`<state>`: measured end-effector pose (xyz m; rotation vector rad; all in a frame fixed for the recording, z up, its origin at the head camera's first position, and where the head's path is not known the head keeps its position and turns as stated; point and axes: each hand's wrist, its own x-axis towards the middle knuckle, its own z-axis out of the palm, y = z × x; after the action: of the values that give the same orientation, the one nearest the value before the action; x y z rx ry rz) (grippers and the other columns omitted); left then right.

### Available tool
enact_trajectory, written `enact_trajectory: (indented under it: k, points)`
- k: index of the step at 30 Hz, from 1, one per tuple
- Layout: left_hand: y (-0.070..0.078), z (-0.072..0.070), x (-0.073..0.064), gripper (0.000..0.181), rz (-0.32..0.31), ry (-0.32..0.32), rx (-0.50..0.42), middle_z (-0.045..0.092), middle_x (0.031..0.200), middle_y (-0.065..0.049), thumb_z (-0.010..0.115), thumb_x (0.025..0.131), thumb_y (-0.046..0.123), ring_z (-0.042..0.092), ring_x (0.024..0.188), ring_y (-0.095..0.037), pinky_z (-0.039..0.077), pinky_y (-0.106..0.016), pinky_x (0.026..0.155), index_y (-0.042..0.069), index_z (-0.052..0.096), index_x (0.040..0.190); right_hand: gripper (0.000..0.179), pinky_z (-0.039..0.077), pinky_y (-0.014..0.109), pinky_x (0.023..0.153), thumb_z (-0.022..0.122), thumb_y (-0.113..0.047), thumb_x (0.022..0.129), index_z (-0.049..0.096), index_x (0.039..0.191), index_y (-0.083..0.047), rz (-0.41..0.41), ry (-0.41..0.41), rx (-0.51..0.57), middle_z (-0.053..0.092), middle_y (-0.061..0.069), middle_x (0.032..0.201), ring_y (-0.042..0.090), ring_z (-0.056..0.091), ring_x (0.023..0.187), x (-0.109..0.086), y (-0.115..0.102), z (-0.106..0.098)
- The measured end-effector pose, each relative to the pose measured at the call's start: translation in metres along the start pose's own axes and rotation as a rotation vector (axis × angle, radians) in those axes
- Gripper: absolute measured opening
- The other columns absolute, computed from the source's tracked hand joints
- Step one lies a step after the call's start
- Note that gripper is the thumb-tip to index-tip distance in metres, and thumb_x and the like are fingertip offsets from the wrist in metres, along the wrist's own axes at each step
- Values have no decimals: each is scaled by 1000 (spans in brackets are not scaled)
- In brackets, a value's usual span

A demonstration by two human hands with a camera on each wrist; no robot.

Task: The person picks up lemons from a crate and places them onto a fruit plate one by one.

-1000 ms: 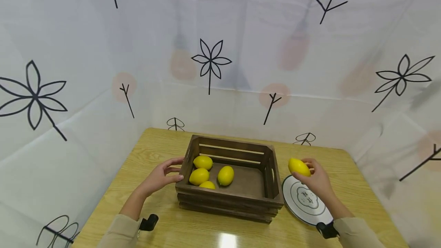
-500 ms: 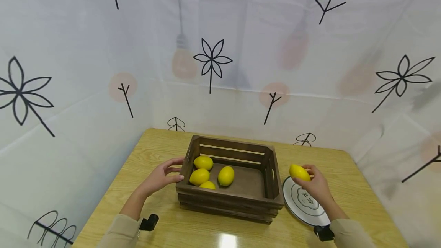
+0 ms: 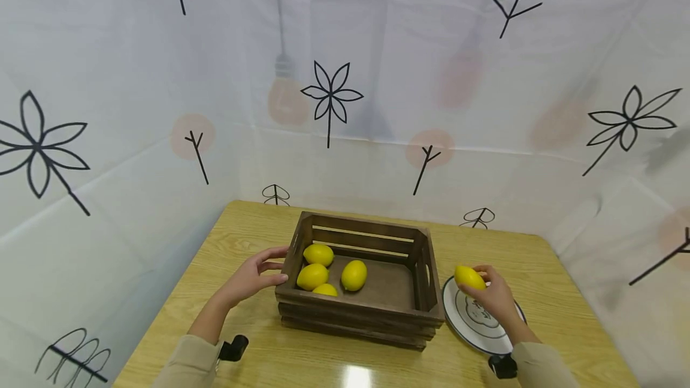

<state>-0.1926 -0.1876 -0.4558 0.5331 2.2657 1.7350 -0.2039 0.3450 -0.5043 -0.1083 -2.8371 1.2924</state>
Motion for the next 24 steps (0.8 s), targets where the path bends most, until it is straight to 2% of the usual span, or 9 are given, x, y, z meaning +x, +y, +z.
enact_trajectory:
  k: [8,12,19,24]
  points:
    - [2,-1,0,61,-11,5,-1,34,143,-8,67,87,25,43,122,-32,46,-41,88,17,40,141,62,50,31,56,74,-27,80,42,121,7,39,-17,-54,48,30,104,25,54,72,2,8,4]
    - [3,0,0,60,-14,0,-3,34,143,-7,67,87,24,43,121,-31,46,-41,88,17,40,141,62,48,32,56,74,-26,79,43,119,9,33,-24,-74,50,30,100,27,52,74,1,9,5]
    - [2,0,-1,60,-8,-5,-7,34,144,-8,66,88,24,43,122,-32,46,-41,89,17,39,141,65,47,32,59,73,-29,80,41,122,9,42,-38,-87,48,31,105,32,50,83,2,11,7]
    - [1,0,-1,60,-8,-3,-3,34,144,-8,66,88,25,43,122,-32,45,-42,89,17,39,141,69,47,32,57,73,-32,80,38,124,9,55,-66,-70,45,34,109,32,50,82,2,12,6]
